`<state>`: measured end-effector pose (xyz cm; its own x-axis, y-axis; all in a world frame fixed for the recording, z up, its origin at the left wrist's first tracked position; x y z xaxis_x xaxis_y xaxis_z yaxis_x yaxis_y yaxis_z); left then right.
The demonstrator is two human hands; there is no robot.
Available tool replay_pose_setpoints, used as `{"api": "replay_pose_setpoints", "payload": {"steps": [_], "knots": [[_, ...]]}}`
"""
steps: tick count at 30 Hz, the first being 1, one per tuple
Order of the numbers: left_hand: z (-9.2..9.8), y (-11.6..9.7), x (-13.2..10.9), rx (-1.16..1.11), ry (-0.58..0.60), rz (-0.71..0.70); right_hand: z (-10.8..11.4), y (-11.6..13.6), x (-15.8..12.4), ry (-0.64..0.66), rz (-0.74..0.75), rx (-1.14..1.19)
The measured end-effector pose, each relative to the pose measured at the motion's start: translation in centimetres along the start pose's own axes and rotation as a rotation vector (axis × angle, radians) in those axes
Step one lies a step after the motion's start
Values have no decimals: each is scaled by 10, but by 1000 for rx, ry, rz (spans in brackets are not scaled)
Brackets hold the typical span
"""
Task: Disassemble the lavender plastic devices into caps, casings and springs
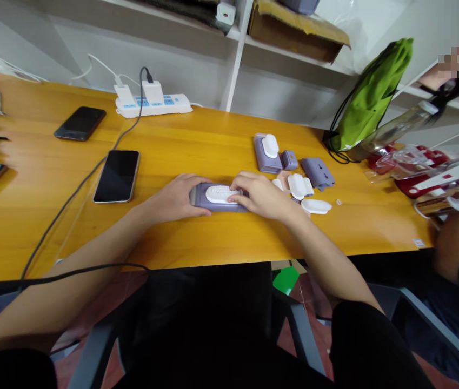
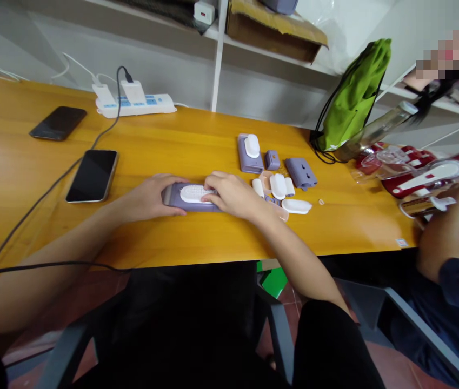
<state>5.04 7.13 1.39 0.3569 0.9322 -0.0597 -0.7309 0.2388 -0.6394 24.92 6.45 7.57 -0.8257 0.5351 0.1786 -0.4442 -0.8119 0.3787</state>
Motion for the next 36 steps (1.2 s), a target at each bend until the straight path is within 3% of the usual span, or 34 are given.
{"api": "replay_pose_setpoints", "payload": {"steps": [7,10,14,18,23,30,36], "knots": [[0,1,1,-16,41,-31,14,-8,-8,-146,3,-28],[1,0,1,-22,27,-21,21,4,2,-192,48,-15],[2,-6,-1,-65,48,-64,-4,35,33,24,212,-124],[3,-7,0,-132,44,-75,-34,39,57,228,235,-283],[1,-4,1,-102,22,-45,-37,33,62,226,173,-359],[3,4,4,-20,3,-6,-25,19,37,162,143,-305],[0,4,4,-25,25,-14,-22,6,28,169,205,-215]]}}
Point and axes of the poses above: each hand's wrist, its own x-axis towards the middle knuckle, its own z-axis out of the back of the hand, y = z × x, the point moved 8 cm from there along x, towards the middle knuckle, and after that the axes turned 14 degrees about z, right-handed, at the moved point
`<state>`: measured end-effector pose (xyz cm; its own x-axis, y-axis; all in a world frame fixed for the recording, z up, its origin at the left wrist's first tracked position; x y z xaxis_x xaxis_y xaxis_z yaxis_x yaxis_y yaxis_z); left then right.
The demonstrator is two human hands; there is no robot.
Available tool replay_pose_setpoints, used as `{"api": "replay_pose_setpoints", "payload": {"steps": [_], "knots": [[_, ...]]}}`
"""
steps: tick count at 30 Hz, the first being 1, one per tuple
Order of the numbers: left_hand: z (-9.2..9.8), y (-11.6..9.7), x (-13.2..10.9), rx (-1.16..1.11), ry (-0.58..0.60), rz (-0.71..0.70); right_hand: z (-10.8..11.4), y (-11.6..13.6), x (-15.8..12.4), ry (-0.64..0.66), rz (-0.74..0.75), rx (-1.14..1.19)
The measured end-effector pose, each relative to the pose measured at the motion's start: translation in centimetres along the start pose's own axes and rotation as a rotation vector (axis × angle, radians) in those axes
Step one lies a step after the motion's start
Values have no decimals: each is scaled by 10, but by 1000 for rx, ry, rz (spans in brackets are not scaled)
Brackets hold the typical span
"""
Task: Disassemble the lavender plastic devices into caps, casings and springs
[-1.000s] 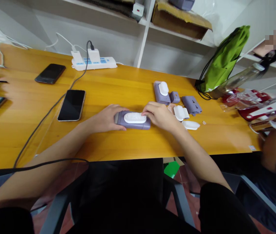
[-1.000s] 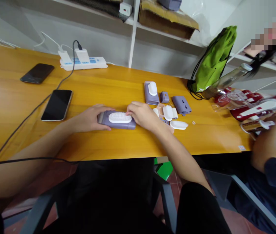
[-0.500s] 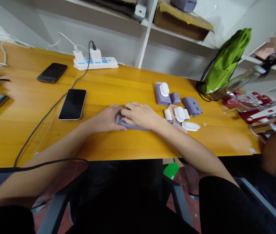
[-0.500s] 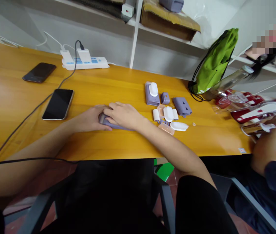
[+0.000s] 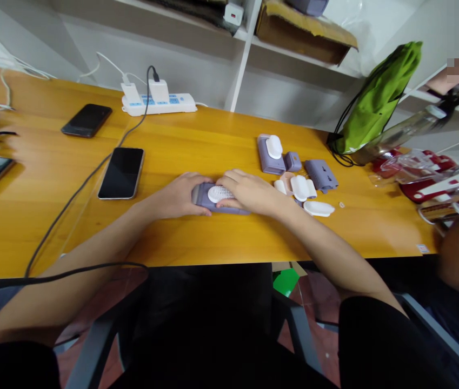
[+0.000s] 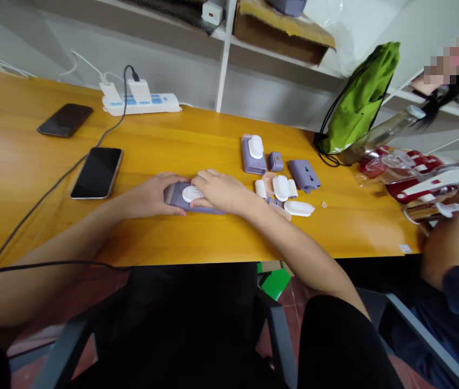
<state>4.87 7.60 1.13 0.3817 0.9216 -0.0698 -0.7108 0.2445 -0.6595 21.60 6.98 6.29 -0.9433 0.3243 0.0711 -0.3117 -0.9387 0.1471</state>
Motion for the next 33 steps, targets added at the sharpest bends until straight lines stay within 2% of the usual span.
{"api": "replay_pose_setpoints", "payload": {"steps": [4,9,13,20,24,26,29,33], "knots": [[0,-1,-1,4,-5,-9,4,-1,7,53,-7,44],[1,-3,-1,5,-8,-33,3,8,17,142,-62,-64],[1,-4,-1,16,-4,-31,11,16,14,186,-115,-145],[-2,-4,-3,36,24,-28,17,29,10,364,-139,-186],[0,-11,-7,64,25,-34,20,32,20,328,-159,-185],[1,-14,-8,65,30,-44,22,24,20,313,-182,-97],[1,-12,-8,38,29,-56,22,12,14,293,-123,84],[0,-3,-6,43,-9,-33,24,2,1,140,-101,170]]}}
Point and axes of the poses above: each hand's wrist, its own x-axis towards the middle knuckle, its own z-axis out of the back of the hand, y = z × x, the point moved 8 cm from there along x, towards the middle knuckle, and after that the axes turned 14 degrees about z, right-handed, at the moved point
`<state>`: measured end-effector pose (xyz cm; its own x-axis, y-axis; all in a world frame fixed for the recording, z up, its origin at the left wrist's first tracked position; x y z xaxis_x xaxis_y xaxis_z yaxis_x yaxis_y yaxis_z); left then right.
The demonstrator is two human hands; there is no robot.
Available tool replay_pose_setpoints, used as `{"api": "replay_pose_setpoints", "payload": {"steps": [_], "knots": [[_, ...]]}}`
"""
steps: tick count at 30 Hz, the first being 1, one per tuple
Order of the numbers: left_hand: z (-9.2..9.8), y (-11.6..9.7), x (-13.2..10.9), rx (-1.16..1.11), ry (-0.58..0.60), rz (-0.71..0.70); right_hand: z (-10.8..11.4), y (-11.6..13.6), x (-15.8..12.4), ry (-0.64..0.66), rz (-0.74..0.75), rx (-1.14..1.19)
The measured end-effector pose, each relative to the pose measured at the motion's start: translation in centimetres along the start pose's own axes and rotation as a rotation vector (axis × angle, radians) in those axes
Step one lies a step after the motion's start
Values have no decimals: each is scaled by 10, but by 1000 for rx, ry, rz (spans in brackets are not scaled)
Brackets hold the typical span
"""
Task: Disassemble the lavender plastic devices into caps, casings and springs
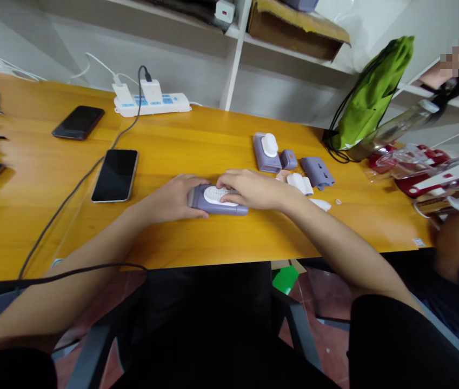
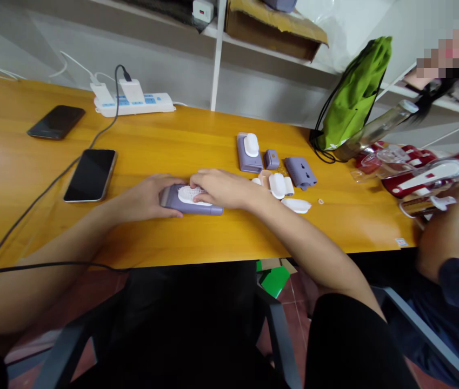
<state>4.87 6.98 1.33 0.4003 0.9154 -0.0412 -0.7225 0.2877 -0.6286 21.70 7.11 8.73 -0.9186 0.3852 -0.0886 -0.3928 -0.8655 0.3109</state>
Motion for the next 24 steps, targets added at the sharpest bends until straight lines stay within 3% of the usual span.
{"api": "replay_pose_setpoints", "payload": {"steps": [8,15,19,24], "knots": [[3,-18,-8,-137,-106,-97,-17,11,-22,-219,-2,-49],[1,-17,-4,-294,-156,-45,-26,-17,-43,-365,-167,68],[-1,-19,-5,-299,-159,-42,-26,-20,-43,-326,-215,87],[-2,-20,-6,-289,-174,-4,-18,-16,-31,-180,-192,11]]}}
Point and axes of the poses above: each hand's wrist, its own x-axis towards the middle knuckle, its own z-axis out of the back of the hand, y = z × x, the point moved 8 cm from there along x, towards the middle knuckle, and after that the axes turned 14 degrees about z, right-handed, at the moved point
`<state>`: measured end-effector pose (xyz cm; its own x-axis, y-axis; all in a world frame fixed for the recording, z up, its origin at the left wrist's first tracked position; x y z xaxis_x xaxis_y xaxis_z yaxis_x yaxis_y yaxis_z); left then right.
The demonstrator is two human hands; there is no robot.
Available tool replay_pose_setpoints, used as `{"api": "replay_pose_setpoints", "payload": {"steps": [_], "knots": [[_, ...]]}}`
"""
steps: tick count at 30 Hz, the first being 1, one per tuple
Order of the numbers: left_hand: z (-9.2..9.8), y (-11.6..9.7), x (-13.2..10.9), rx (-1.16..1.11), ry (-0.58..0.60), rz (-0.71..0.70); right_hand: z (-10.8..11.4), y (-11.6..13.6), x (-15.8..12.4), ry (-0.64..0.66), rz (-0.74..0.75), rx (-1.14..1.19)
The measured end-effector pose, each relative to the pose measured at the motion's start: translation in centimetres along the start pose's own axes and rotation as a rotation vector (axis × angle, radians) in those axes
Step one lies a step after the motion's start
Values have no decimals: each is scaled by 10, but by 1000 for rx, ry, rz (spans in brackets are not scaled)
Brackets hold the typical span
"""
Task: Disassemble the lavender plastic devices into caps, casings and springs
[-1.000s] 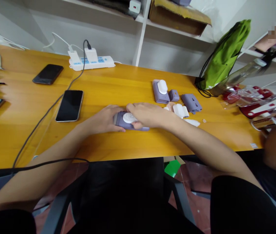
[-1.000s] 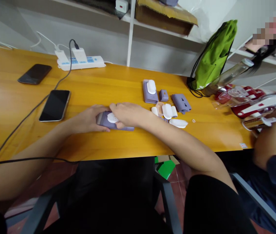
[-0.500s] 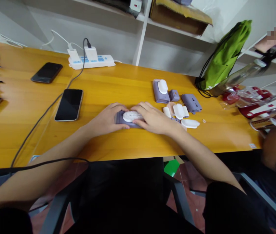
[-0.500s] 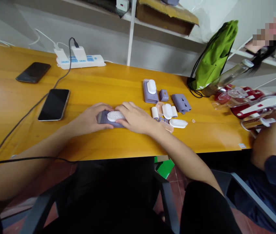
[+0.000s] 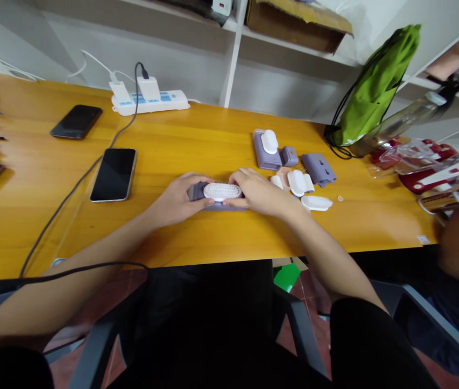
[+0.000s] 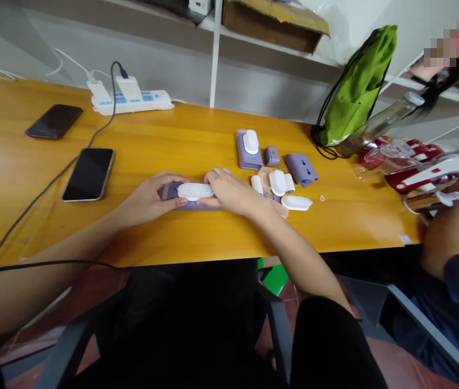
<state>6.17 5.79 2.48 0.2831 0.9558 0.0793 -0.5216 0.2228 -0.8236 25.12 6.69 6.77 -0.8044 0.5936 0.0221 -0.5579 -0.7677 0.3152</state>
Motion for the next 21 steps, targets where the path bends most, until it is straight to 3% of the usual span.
{"api": "replay_pose_setpoints", "payload": {"steps": [5,9,11,14,17,21], "knots": [[0,2,2,38,9,35,6,6,9,95,17,-178],[5,3,4,79,55,23,16,-5,-2,61,40,-232],[8,5,5,84,78,21,31,-22,-15,-38,-46,-237],[12,9,6,102,114,23,50,-50,-43,-143,-323,-317],[12,15,6,155,180,19,42,-57,-59,-82,-481,-401],[14,24,4,268,234,32,17,-45,-63,-1,-499,-473]]}}
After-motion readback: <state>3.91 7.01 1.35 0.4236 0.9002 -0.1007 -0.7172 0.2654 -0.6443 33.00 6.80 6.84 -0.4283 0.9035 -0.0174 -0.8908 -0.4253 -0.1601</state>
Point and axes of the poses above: each hand's wrist, its own x-axis towards the middle knuckle, its own z-axis out of the back of the hand, y = z × x, the point moved 8 cm from there along x, towards the middle knuckle, and after that the axes turned 14 degrees about z, right-handed, at the moved point
